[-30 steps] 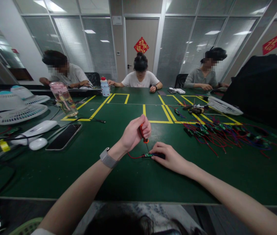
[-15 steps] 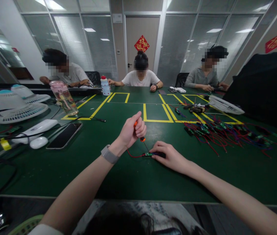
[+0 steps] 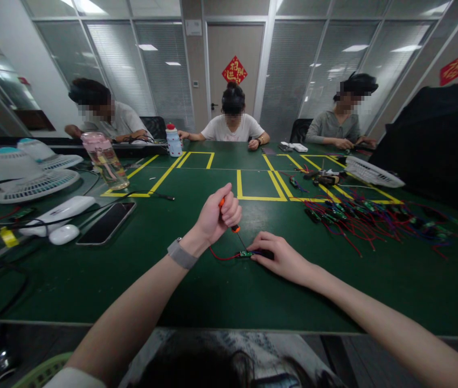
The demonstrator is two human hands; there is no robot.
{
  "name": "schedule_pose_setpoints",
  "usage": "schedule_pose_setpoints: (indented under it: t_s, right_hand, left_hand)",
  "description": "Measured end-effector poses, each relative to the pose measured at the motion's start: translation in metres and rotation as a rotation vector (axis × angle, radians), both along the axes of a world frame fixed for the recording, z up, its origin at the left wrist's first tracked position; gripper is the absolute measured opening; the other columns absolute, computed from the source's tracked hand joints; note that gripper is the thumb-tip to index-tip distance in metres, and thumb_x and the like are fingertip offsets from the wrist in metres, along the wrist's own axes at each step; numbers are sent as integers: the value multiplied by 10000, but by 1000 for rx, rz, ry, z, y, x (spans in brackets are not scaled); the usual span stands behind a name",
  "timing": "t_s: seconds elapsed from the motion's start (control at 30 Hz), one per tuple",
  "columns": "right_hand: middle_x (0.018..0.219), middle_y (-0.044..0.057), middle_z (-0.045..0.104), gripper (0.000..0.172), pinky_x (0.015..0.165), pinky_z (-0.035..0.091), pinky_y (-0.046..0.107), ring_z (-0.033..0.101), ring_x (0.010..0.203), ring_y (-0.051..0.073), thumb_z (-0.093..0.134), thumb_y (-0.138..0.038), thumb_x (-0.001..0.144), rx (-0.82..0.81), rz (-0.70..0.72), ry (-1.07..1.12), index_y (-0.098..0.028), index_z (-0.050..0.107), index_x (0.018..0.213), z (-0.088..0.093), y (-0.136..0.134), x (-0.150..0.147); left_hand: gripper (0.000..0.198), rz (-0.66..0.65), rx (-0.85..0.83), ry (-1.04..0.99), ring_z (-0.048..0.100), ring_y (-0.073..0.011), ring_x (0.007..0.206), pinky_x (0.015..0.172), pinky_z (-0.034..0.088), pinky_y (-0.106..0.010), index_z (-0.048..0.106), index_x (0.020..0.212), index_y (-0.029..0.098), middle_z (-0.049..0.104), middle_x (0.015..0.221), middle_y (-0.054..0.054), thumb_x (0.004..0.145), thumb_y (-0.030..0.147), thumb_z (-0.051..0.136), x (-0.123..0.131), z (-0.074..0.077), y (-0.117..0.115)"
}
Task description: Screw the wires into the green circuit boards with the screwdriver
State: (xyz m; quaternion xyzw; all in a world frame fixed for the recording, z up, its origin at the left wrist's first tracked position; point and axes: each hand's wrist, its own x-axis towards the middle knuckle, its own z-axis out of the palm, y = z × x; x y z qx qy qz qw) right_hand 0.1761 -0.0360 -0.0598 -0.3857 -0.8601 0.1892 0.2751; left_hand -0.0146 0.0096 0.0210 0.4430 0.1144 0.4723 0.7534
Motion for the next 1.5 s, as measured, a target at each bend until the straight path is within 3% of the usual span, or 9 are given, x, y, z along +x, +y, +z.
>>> schedule_pose_setpoints:
  t_s: [0.13,0.37,1.5]
  right_hand:
    - [921,61,613,152,783,496,303,597,866,179,602,-188,871,-4,4,-2,-178,688,996,0,0,0]
    - [919,62,614,152,785,492,302,599,868,180,605,-187,870,-1,0,-1,-175,690,994,1,0,0]
    - [923,59,618,148,790,490,301,597,875,178,610,-173,866,-7,-6,-4,-176,692,989,2,-1,0]
  left_hand:
    - [557,18,9,5,361,-68,290,357,259,-194,327,388,167,282,321,54,892,321,510,-1,-1,0]
    - [571,-43,8,-45,270,-52,278,340,181,-185,334,376,161,251,317,50,932,263,414,-1,-2,1]
    - [581,-56,-23,-70,238,-67,273,333,162,-196,364,365,168,247,309,44,941,240,356,-3,-3,4]
